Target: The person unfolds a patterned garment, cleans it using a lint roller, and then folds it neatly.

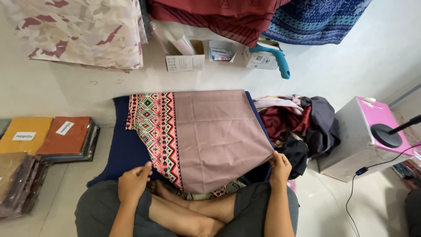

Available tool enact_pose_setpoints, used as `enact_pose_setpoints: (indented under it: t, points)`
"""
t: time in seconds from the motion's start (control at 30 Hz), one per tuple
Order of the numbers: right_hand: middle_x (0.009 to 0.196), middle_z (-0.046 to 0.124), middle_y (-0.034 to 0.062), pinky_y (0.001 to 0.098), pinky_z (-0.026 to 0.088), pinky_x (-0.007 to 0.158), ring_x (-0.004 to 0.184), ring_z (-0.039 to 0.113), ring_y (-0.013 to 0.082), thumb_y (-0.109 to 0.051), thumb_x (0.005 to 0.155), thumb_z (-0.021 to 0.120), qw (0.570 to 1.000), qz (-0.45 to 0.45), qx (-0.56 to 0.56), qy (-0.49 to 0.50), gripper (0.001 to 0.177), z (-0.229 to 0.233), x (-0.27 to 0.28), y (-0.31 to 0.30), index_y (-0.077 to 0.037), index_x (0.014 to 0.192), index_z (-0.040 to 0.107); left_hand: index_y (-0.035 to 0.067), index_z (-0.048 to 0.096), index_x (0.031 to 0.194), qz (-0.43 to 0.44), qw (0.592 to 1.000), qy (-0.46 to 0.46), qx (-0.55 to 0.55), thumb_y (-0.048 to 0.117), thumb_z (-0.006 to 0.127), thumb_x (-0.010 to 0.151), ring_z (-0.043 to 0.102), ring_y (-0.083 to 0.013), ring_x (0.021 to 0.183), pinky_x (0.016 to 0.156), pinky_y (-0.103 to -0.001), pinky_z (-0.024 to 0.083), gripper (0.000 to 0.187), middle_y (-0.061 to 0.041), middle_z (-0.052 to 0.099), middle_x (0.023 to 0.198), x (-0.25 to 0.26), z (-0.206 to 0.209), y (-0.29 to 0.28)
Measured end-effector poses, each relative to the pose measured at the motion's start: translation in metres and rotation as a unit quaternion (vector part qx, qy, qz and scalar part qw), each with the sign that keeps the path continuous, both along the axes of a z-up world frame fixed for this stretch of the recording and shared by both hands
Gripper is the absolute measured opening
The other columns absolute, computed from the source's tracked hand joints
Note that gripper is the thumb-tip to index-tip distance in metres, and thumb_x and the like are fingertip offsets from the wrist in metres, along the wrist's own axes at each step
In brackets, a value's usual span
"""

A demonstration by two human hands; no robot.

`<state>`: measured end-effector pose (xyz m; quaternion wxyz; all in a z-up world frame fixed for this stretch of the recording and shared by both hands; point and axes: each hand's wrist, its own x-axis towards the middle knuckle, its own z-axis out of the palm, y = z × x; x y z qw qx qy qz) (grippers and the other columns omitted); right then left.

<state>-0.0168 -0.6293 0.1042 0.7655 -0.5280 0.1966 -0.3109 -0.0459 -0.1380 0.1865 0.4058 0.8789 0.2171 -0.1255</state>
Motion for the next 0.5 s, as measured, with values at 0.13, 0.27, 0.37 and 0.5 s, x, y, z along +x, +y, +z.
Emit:
enact_pose_setpoints:
  t: [0.13,0.27,0.37,0.5]
  points:
    - [0.069,0.048,-0.0024,0.0277,0.053,0.068,0.066,0.054,0.0104,-0.019,0.101,0.071,1.0,0.0,0.006,0.022,0.03,-0.047,0.013,-0.025,-0.015,0.074,0.057,0.018,0.082,0.092,0.106,0.961,-0.235,0.104,0.058,0.059,0.099,0.076,-0.0217,0.082,0.079,-0.038,0.059,0.046,-0.003,0.078,0.083,0.02,-0.05,0.005]
    - [0.077,0.061,0.0012,0.031,0.059,0.071,0.07,0.064,0.0131,-0.023,0.102,0.075,0.998,0.004,-0.025,0.056,0.025,-0.072,0.029,-0.037,-0.015,0.081,0.065,0.019,0.081,0.107,0.114,0.911,-0.291,0.269,0.062,0.068,0.092,0.072,-0.0366,0.095,0.085,-0.047,0.059,0.047,-0.012,0.074,0.098,0.056,-0.053,0.009]
    - [0.077,0.062,0.0026,0.0335,0.059,0.069,0.07,0.065,0.0145,-0.021,0.1,0.077,0.995,0.009,-0.061,0.076,0.024,-0.075,0.025,-0.033,-0.012,0.081,0.065,0.022,0.082,0.106,0.066,0.965,-0.18,0.178,0.056,0.068,0.087,0.07,-0.041,0.104,0.092,-0.05,0.056,0.042,-0.012,0.074,0.111,0.074,-0.036,-0.001]
    - [0.077,0.062,0.0031,0.0321,0.058,0.07,0.07,0.063,0.0142,-0.023,0.101,0.076,0.995,0.017,-0.065,0.075,0.026,-0.075,0.025,-0.036,-0.012,0.082,0.064,0.022,0.075,0.108,0.042,0.977,-0.161,0.136,0.06,0.063,0.086,0.066,-0.0392,0.111,0.095,-0.05,0.052,0.046,-0.011,0.071,0.111,0.115,-0.08,-0.001]
